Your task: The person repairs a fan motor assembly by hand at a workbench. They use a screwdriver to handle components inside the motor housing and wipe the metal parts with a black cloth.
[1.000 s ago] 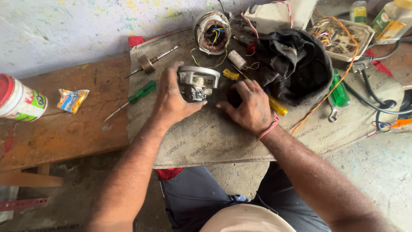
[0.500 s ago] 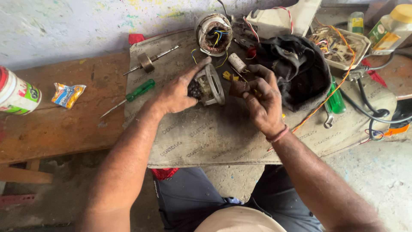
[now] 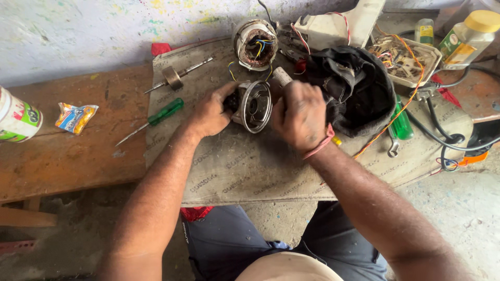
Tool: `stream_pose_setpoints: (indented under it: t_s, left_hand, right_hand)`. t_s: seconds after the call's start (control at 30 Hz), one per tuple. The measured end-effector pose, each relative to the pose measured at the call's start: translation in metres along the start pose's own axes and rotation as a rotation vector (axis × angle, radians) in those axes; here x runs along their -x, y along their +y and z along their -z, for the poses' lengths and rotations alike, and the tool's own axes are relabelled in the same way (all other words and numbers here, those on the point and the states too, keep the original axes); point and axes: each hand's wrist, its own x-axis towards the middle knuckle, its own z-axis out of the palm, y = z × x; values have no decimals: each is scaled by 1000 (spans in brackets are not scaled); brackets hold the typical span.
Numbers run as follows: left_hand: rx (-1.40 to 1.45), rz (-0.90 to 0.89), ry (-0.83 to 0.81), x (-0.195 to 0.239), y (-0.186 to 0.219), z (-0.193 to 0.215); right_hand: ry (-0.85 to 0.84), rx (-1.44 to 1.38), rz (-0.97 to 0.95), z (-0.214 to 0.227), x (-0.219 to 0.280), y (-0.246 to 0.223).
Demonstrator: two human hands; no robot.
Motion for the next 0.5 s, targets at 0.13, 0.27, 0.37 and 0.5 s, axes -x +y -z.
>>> stream_pose_setpoints:
  t_s: [0.13,0.27,0.37,0.5]
  left_hand:
    - [102,-14,28,3,-7,-7]
    - [73,7,33,5,-4,-7]
    - [82,52,39,6,-4,-7]
    - [132,12,30,3,-2,-6]
  right_hand:
    - [-31,52,108,-11,-1,-12]
    - [-85,-40,86,-14,-3,-24]
    - [-82,-203,60,-13,0,-29]
    - [-143,-208,-119,-6,-9,-17]
